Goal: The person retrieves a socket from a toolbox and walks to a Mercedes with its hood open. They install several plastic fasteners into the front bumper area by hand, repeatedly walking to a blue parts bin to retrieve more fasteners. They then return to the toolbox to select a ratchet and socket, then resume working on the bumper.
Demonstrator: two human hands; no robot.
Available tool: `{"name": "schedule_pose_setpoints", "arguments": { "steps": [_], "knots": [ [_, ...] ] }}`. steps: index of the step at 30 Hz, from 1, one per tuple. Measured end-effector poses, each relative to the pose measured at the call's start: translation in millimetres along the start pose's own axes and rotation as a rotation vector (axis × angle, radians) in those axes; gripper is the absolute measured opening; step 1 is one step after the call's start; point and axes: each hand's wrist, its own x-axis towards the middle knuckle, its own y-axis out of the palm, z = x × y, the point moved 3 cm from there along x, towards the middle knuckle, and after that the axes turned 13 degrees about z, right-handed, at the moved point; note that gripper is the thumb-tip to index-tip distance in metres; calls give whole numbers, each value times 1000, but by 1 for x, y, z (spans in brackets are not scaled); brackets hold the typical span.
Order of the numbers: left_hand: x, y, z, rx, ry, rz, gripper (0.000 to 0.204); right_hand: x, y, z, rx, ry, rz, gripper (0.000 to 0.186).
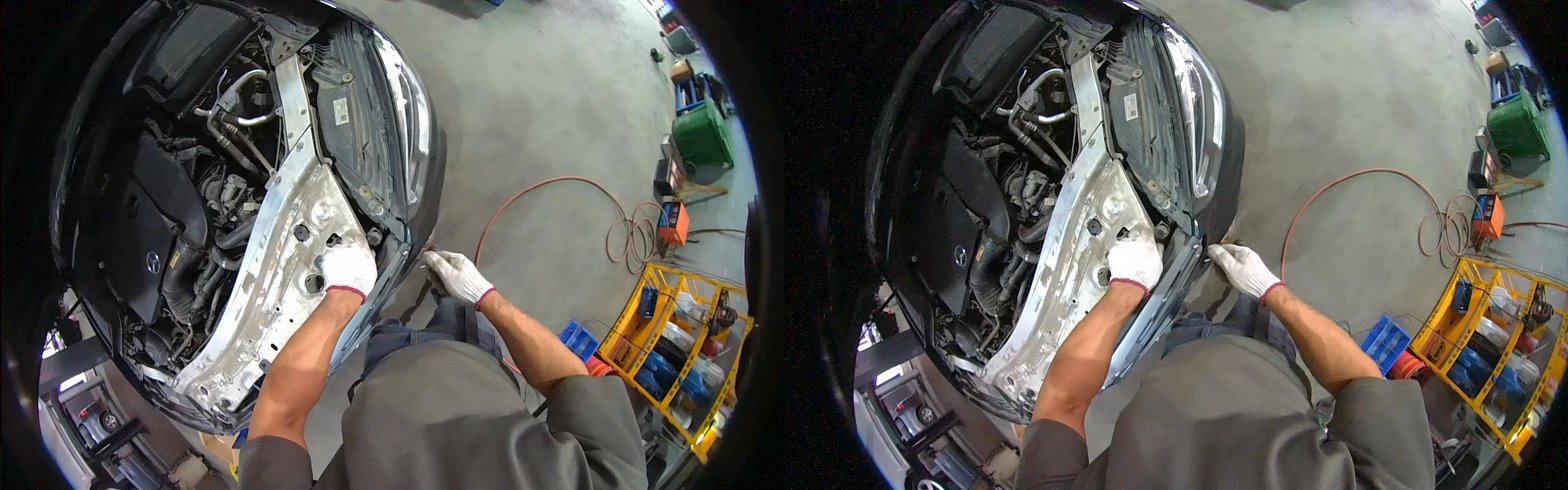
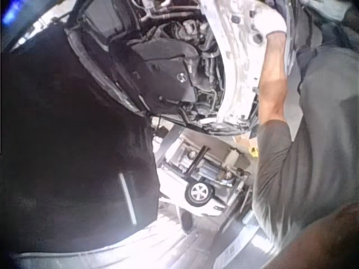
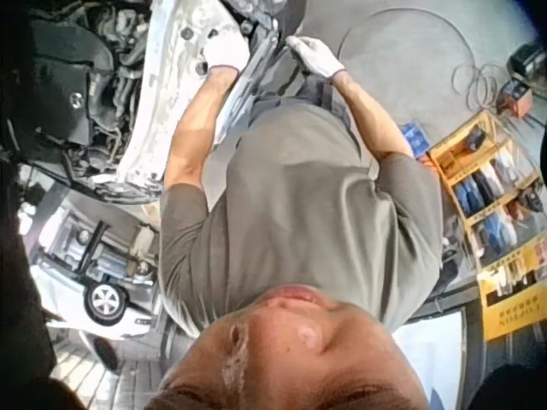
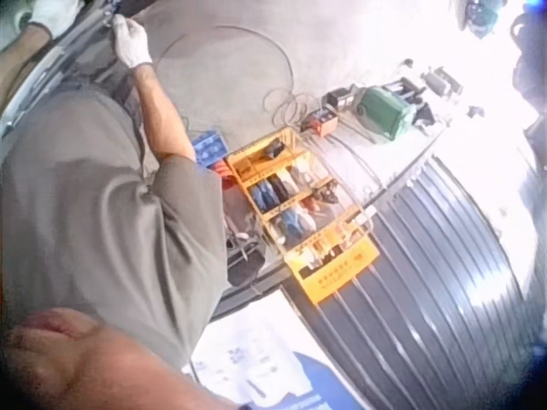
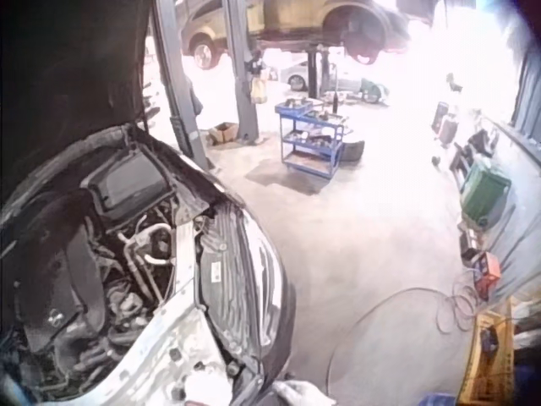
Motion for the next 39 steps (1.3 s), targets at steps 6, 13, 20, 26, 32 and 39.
{"name": "schedule_pose_setpoints", "arguments": {
  "steps": [6,13,20,26,32,39],
  "knots": [
    [-2,-23,-17,126,-4,73,25,16,-49,27,-175,-78,91,45],
    [2,-17,2,-116,32,36,37,35,-43,56,-59,-79,191,37],
    [37,-73,-8,-465,35,-33,33,37,-44,47,-202,-74,225,42],
    [62,-51,-13,-570,-29,-31,28,32,-59,37,-240,-64,187,49],
    [61,-59,-30,-501,-289,114,45,31,-75,24,-60,-34,144,42],
    [62,-59,-30,-600,-263,4,55,32,-75,60,-54,-268,125,29]
  ]
}}
